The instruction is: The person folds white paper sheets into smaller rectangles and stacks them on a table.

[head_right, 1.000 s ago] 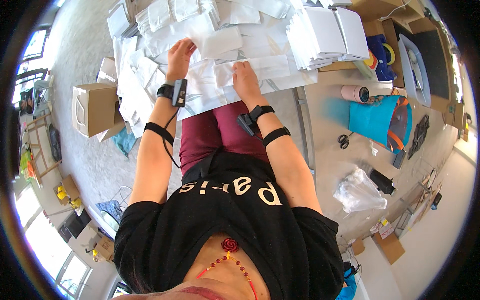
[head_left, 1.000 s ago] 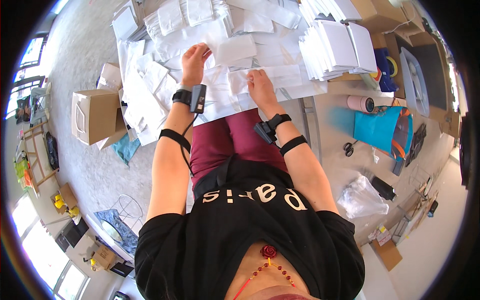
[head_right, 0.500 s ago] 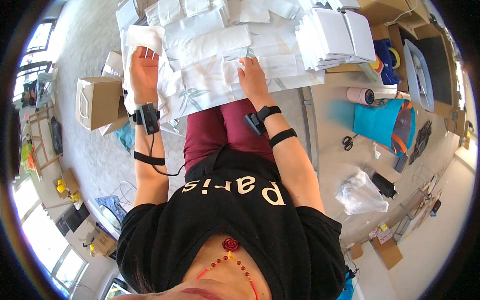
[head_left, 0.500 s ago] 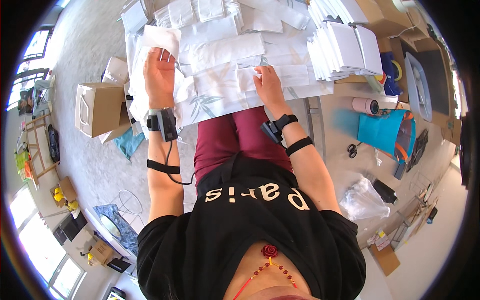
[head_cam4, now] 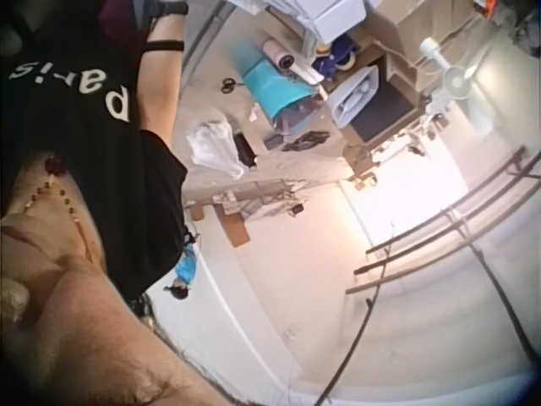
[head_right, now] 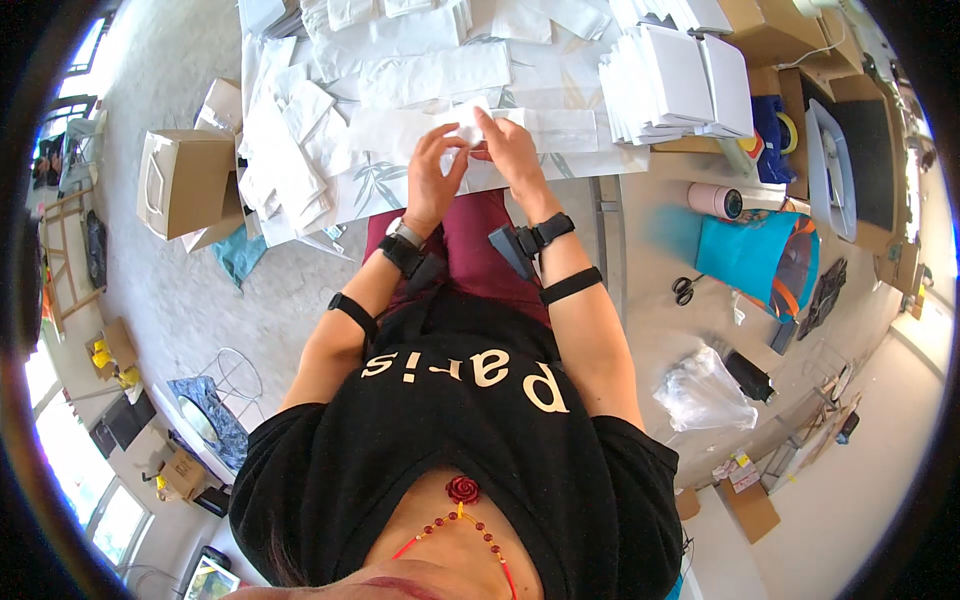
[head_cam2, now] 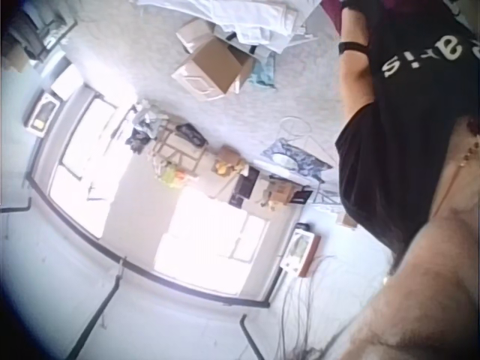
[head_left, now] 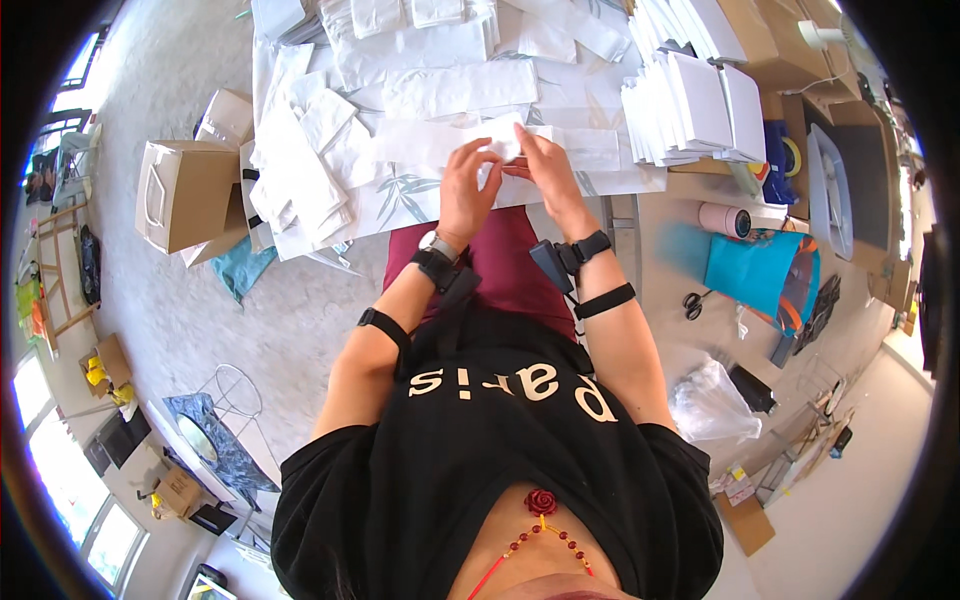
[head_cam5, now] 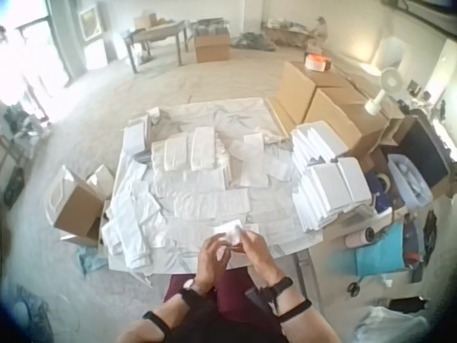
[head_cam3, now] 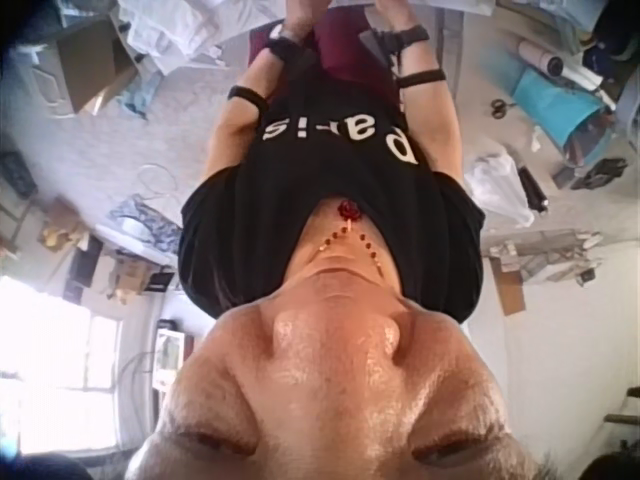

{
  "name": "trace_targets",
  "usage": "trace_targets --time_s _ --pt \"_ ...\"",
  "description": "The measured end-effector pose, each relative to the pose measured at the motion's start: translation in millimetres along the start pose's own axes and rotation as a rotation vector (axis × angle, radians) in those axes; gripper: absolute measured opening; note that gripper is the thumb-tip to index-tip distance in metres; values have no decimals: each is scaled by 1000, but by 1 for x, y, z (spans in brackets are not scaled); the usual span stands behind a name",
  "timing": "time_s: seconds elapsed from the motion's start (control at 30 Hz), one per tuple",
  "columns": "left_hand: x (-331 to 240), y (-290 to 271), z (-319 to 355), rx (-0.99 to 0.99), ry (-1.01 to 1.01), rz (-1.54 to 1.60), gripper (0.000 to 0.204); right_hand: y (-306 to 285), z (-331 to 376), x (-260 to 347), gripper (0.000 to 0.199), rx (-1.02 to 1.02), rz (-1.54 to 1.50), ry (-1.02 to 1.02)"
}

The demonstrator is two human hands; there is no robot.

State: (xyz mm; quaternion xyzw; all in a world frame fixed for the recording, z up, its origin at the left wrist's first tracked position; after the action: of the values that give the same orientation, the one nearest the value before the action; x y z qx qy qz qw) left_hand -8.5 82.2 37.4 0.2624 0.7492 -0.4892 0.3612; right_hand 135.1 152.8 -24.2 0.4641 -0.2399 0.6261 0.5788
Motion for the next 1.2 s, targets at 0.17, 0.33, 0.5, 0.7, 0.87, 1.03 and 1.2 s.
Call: trace_targets --time_s 0.17,0.33,0.5,0.7,0.87,1.03,1.2 --pt "25 -22 9 -107 -1 -202 16 -36 -4 -9 20 -225 381 -245" --pt "87 -87 -3 -255 -235 -598 35 -33 5 -1 17 -245 465 -271" --pt "103 -99 -6 -208 -287 -684 33 -37 7 -2 16 -264 468 -269" --pt "115 -87 2 -179 -297 -669 22 -43 11 2 19 -309 451 -288" --pt "105 -84 1 -173 -246 -620 16 -52 15 4 17 -357 522 -304" --pt "105 -84 5 -158 -295 -550 16 -53 20 16 21 -397 626 -401" --pt "109 -80 5 -136 -355 -414 19 -55 23 22 23 -419 700 -425"
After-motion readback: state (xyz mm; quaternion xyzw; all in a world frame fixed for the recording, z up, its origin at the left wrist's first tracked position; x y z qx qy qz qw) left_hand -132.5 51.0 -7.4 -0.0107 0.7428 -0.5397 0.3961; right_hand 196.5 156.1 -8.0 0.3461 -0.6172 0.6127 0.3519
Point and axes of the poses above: each hand's wrist, its own z-axis away from the middle knuckle, its own y-axis out of the palm, x = y × z, the point moved 10 cm from there along -z, towards the middle knuckle, and after that the axes turned 6 degrees about -z, right-handed, at the moved point
